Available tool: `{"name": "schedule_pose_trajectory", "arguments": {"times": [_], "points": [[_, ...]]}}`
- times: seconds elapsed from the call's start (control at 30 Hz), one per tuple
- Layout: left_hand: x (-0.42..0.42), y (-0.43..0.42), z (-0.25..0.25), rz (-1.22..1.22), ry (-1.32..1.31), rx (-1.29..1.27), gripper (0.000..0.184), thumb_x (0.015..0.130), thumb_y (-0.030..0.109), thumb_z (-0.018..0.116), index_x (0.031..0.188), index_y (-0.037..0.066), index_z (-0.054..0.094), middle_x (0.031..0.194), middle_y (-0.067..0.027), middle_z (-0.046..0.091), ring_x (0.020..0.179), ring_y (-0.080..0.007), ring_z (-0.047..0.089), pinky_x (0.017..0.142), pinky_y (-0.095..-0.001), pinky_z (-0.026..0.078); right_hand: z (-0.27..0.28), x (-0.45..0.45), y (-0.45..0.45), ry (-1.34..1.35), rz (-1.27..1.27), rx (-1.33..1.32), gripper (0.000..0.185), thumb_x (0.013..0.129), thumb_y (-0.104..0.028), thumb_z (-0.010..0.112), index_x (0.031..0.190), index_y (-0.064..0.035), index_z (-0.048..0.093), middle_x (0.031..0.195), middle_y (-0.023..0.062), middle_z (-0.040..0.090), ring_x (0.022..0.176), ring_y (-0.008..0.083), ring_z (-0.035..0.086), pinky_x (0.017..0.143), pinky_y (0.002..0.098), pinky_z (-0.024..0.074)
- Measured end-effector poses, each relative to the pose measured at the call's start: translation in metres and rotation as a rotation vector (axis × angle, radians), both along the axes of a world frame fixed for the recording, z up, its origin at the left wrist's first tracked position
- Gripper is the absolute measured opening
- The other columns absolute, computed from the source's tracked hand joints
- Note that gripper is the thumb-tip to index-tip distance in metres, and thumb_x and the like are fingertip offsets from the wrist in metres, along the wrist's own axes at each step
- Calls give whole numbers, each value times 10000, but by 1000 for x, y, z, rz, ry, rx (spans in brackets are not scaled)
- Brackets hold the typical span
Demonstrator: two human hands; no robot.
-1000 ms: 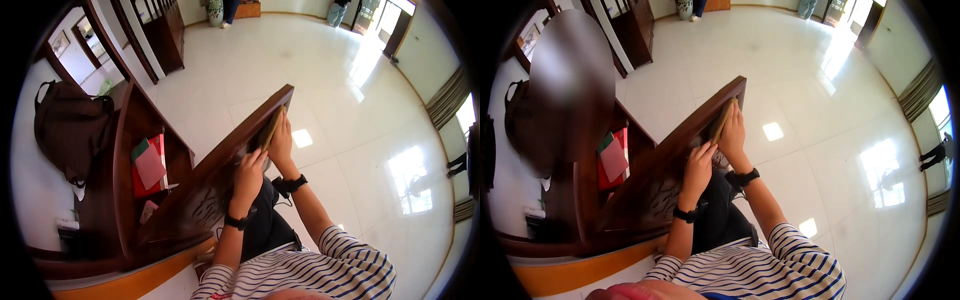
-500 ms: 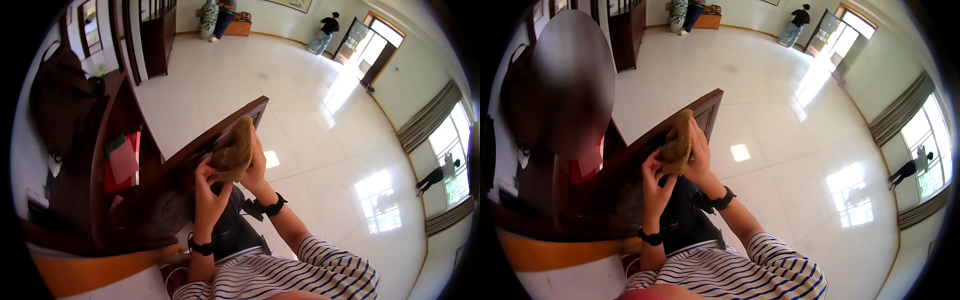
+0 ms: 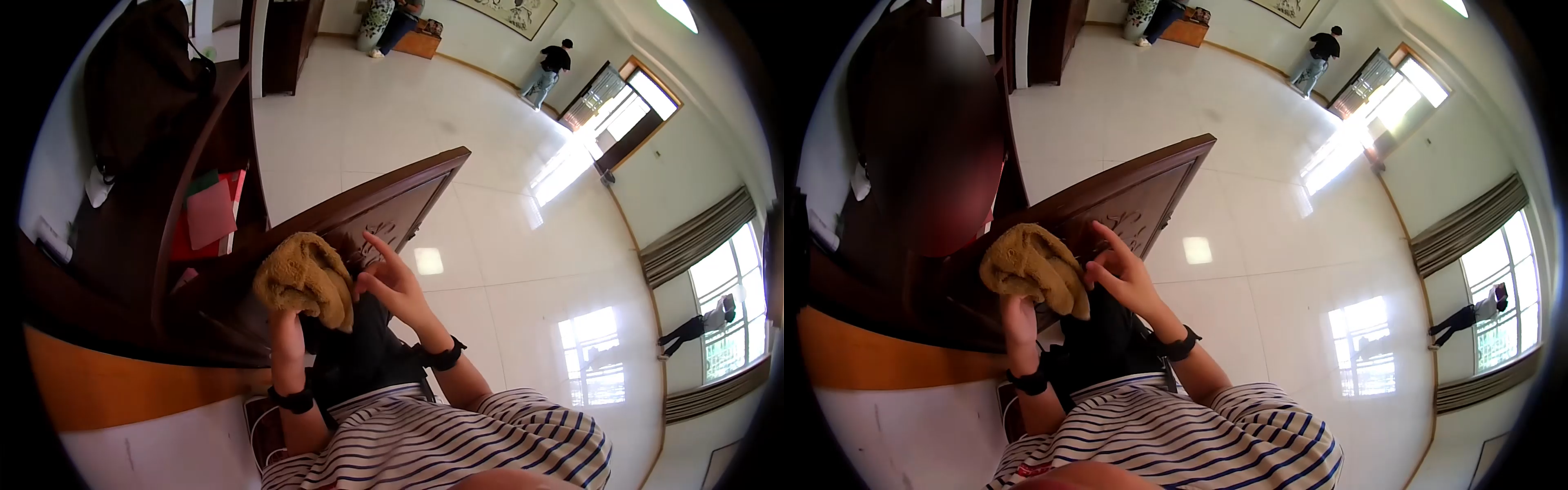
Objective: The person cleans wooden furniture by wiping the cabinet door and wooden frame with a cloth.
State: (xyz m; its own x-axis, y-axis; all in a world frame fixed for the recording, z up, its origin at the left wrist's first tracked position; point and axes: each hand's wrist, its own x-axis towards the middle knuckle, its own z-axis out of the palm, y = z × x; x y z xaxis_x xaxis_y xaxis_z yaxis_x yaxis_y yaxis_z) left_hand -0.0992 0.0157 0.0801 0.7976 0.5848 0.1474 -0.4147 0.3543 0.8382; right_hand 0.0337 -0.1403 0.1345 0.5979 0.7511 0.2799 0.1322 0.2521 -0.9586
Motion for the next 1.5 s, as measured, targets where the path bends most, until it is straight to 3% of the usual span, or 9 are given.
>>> {"name": "schedule_pose_trajectory", "arguments": {"times": [0.1,0.37,0.6,0.93,1.13,1.17,1.33,1.47,1.5], "points": [[-5,-7,33,-65,109,37,472,907,198,510,1330,-10,493,1263,-93,574,1154,-162,542,990,-294,416,0,-11,-1,41,-29,-207,500,979,-113,541,1438,-12,371,786,28,618,642,91,590,638,231,496],[-6,-18,50,-159,61,149,428,859,107,481,1260,-22,558,1176,-96,607,1026,-143,574,929,-271,434,-3,-1,-22,138,114,-436,225,982,-136,548,1144,20,553,771,38,636,609,98,616,573,217,487],[-7,-5,65,133,134,227,368,862,30,431,1204,-28,555,1147,-85,600,1037,-153,553,925,-272,424,-14,20,-71,67,-303,-218,97,981,-92,550,968,3,532,736,108,666,676,185,682,600,263,532],[32,53,175,845,-33,1521,580,765,-198,461,1237,96,622,1245,-92,613,1115,-303,585,927,-388,492,129,112,-17,-865,-815,-52,185,995,-198,534,989,-27,604,774,97,622,677,173,604,636,301,468],[9,94,170,924,165,1674,491,821,-145,454,1215,92,627,1226,-88,621,1082,-310,603,907,-374,500,130,158,29,-1531,-650,-69,163,945,-183,576,990,-32,619,1012,99,572,927,283,578,739,387,502],[6,97,156,877,230,1606,476,827,-129,461,1217,91,622,1215,-96,624,1069,-316,608,895,-378,502,114,167,32,-1900,-610,-127,192,939,-205,571,965,-23,627,1118,96,536,1032,268,557,792,371,523],[-10,116,123,674,496,1472,342,868,-59,473,1151,40,638,1143,-150,651,935,-311,667,822,-357,515,71,150,49,-1579,-243,-450,228,960,-205,521,1035,-13,619,1194,110,530,1183,275,504,959,349,471],[-19,126,136,601,617,1424,220,844,45,511,986,23,677,978,-143,689,889,-354,653,762,-371,528,87,173,73,-2092,68,-213,259,995,-217,494,1135,-41,623,1147,113,593,1131,274,547,979,352,454],[-18,127,132,543,603,1429,203,841,91,516,940,19,678,924,-154,685,870,-362,651,744,-376,523,87,166,79,-1639,173,-372,277,996,-236,493,1142,-43,627,1153,127,604,1103,288,563,978,350,448]]}}
